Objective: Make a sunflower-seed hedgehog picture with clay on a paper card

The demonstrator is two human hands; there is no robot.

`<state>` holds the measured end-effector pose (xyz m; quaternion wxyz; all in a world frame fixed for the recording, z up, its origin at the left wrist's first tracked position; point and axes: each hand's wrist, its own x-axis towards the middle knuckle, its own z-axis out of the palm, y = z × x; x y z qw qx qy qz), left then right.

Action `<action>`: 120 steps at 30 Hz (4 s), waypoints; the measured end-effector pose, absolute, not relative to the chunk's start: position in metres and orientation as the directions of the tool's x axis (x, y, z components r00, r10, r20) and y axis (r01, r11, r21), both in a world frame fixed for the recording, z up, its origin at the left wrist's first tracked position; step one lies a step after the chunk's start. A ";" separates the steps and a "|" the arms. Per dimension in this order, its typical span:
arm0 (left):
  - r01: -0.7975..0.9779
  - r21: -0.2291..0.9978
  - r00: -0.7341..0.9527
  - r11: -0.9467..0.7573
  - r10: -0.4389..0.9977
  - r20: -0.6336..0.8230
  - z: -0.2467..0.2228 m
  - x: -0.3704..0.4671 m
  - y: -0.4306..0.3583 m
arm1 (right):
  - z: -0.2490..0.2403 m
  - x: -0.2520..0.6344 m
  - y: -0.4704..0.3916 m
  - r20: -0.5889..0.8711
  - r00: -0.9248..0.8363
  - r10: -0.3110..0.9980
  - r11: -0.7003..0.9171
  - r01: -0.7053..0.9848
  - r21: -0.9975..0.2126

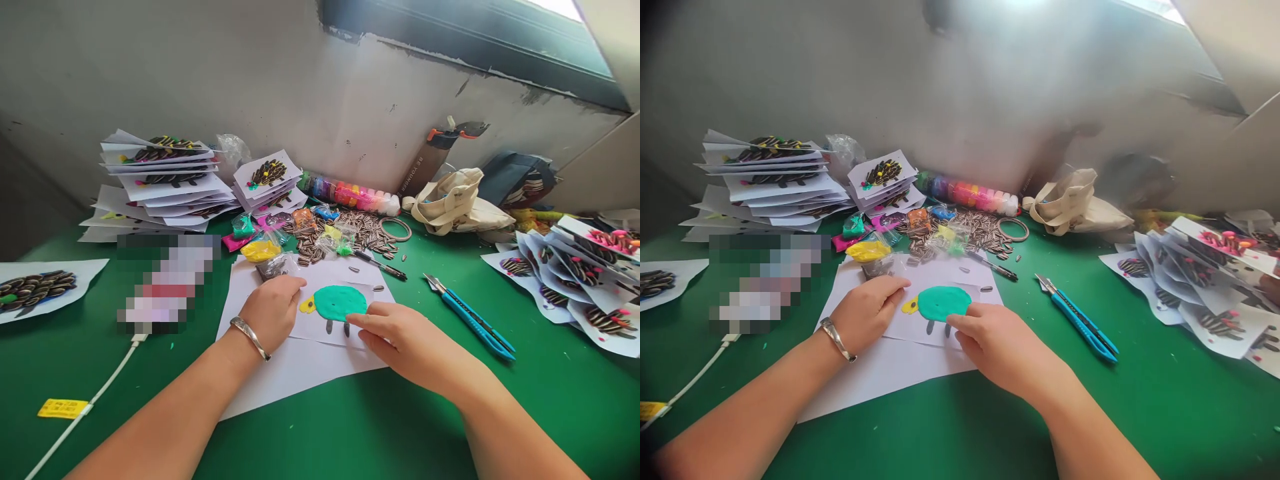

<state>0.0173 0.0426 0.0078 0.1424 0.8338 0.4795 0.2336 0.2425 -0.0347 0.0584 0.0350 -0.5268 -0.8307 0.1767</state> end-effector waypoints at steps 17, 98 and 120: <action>0.741 0.407 0.454 -0.534 0.845 0.282 0.010 0.017 0.044 | 0.057 0.247 -0.031 -0.113 -0.468 0.877 0.407 0.847 -0.342; 0.742 0.419 0.463 -0.523 0.852 0.244 0.011 0.016 0.044 | 0.059 0.251 -0.038 -0.078 -0.476 0.876 0.419 0.830 -0.367; 0.688 0.264 0.570 -0.676 0.729 0.380 0.004 0.014 0.045 | 0.028 0.282 -0.002 0.041 -0.037 0.998 0.046 0.968 -0.247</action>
